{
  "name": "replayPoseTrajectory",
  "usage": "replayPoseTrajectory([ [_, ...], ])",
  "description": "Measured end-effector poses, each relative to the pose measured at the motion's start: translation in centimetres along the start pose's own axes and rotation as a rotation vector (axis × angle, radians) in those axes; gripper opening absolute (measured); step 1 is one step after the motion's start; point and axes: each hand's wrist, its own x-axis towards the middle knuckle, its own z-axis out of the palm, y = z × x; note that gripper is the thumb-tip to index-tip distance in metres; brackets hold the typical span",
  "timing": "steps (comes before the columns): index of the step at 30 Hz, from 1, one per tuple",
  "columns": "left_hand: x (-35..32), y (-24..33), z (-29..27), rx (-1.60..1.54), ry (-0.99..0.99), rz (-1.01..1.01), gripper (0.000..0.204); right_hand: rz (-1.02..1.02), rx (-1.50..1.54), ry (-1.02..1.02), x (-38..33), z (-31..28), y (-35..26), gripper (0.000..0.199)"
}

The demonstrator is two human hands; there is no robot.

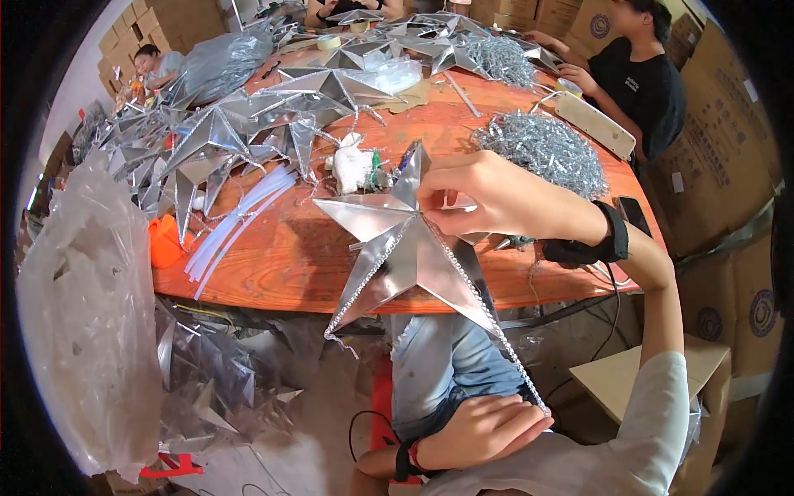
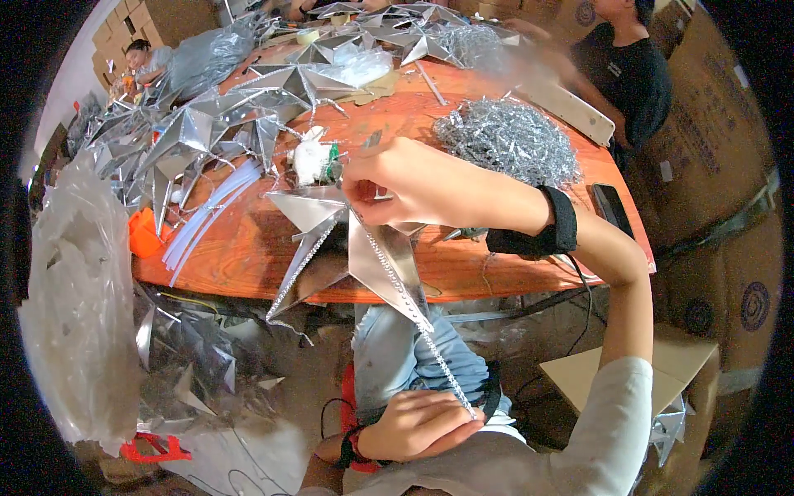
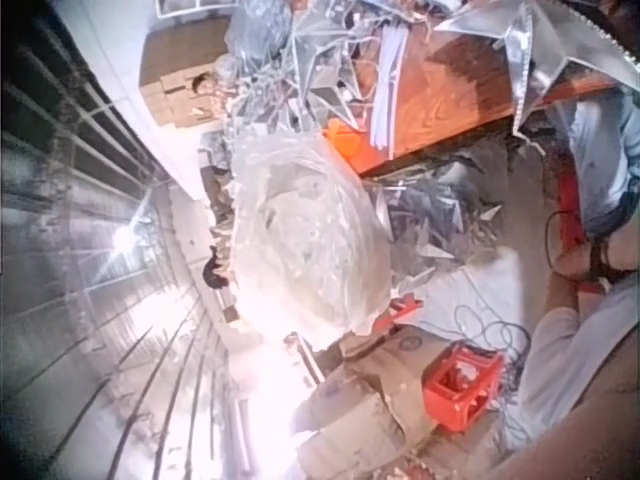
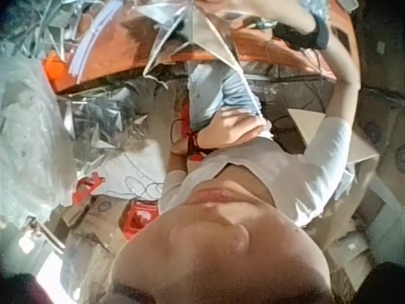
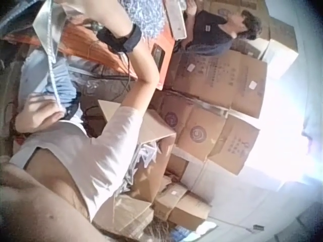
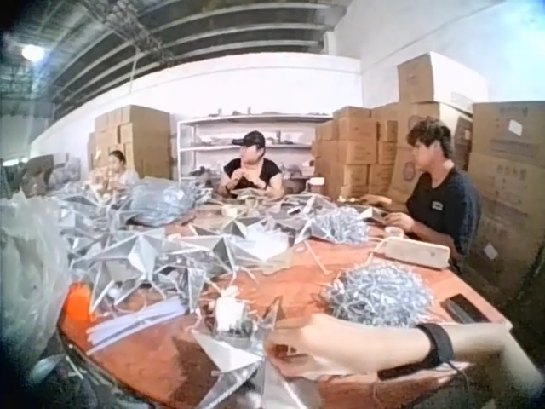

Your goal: Applying silver tinsel trim to a large metallic star decoration using a hot glue gun.

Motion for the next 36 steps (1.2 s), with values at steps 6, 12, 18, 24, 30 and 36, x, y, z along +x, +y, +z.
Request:
replayPoseTrajectory([
  [6,0.3,-0.3,0.3,-0.011,0.024,0.008,0.009,0.029,-0.027,-0.041,0.3,0.1,0.1,0.013],
  [12,0.4,-0.7,0.9,0.013,0.123,0.085,0.014,-0.009,-0.061,-0.031,0.3,0.1,-0.2,0.013],
  [18,0.4,-0.8,0.9,0.062,0.179,0.115,0.014,-0.015,-0.105,-0.025,0.4,0.2,-0.3,0.013],
  [24,0.5,-0.9,1.1,0.059,0.177,0.122,0.014,-0.008,-0.093,-0.021,0.4,0.1,-0.3,0.013],
  [30,0.6,-1.0,1.0,0.040,0.194,0.139,0.013,0.116,0.025,-0.026,0.1,0.0,-0.6,0.011],
  [36,0.8,-1.0,1.0,0.038,0.209,0.138,0.012,-0.099,-0.074,0.117,-0.9,0.6,-0.2,0.014],
])
